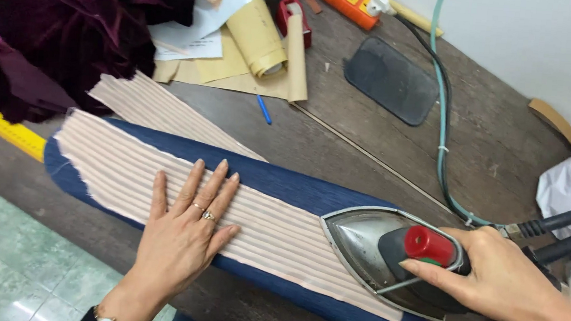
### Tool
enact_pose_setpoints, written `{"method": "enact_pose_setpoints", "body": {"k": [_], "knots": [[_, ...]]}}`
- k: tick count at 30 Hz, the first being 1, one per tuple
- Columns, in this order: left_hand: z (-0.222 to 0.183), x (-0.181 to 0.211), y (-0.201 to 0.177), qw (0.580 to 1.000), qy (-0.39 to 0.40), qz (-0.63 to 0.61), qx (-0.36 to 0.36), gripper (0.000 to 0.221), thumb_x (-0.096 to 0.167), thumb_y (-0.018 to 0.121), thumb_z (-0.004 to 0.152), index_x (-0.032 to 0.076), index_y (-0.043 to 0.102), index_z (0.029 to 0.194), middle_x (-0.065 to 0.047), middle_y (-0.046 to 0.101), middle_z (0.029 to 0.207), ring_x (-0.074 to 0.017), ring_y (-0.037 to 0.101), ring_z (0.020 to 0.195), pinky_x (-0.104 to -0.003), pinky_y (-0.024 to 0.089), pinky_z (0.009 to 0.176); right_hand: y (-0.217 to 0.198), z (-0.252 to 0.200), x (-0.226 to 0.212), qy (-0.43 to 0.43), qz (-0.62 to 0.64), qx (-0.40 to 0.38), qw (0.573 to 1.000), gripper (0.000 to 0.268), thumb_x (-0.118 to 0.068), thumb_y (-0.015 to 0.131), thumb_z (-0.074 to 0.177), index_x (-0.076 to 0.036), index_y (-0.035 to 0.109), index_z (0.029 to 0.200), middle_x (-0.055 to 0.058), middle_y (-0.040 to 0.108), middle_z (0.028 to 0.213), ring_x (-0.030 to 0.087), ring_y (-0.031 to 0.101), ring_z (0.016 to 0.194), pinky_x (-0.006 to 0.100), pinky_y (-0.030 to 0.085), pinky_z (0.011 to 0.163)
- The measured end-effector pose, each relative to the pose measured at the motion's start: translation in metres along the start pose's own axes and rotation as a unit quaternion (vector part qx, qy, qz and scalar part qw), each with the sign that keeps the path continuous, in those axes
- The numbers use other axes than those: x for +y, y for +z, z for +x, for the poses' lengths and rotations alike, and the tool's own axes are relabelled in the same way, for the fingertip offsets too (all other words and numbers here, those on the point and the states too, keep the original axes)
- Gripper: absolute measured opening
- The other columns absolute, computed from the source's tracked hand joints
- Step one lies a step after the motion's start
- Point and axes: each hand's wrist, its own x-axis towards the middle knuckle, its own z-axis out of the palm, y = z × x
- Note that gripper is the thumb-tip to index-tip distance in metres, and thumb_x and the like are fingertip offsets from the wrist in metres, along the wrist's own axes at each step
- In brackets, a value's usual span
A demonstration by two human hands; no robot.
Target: Ironing and setting pleats on fabric strips using a steam iron and a wooden clapper.
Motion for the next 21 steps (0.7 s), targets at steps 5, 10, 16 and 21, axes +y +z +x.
{"method": "enact_pose_setpoints", "body": {"k": [5,10,16,21], "knots": [[-0.005,-0.037,0.002,0.999,-0.040,0.018,-0.026,0.066,0.054,0.026,0.097,0.020,0.020,0.153,0.001,0.019,0.159,-0.0212,0.013,0.148,-0.054,0.002,0.117,-0.008,-0.007,-0.055,0.010,-0.065,-0.013,0.998,0.037,-0.065,0.068,0.073,-0.029,0.075,0.073,-0.007,0.071,0.059,0.014,0.058,0.060,0.024,0.045,0.064],[-0.015,-0.095,0.003,0.990,-0.133,-0.008,-0.052,0.060,0.047,0.019,0.101,0.018,0.022,0.153,0.001,0.020,0.159,-0.0196,0.014,0.147,-0.047,0.004,0.117,-0.018,-0.016,-0.120,0.009,-0.094,-0.014,0.995,0.047,-0.072,0.064,0.075,-0.026,0.068,0.071,-0.002,0.067,0.059,0.018,0.061,0.059,0.027,0.043,0.060],[-0.018,-0.141,0.000,0.980,-0.193,0.032,0.046,0.045,0.033,0.038,0.099,0.022,0.052,0.140,0.005,0.050,0.146,-0.0177,0.043,0.135,-0.040,0.031,0.098,-0.021,-0.014,-0.193,-0.039,-0.088,0.016,0.995,0.059,-0.076,0.057,0.076,-0.018,0.071,0.081,0.008,0.074,0.084,0.032,0.066,0.089,0.040,0.049,0.072],[-0.009,-0.150,-0.021,0.939,-0.280,-0.198,-0.026,0.048,0.029,0.029,0.097,0.019,0.045,0.141,0.005,0.052,0.141,-0.0223,0.039,0.131,-0.044,0.032,0.087,-0.026,-0.010,-0.254,-0.107,-0.055,0.010,0.993,0.067,-0.072,0.053,0.087,-0.010,0.046,0.064,0.004,0.061,0.061,0.023,0.058,0.054,0.037,0.044,0.056]]}}
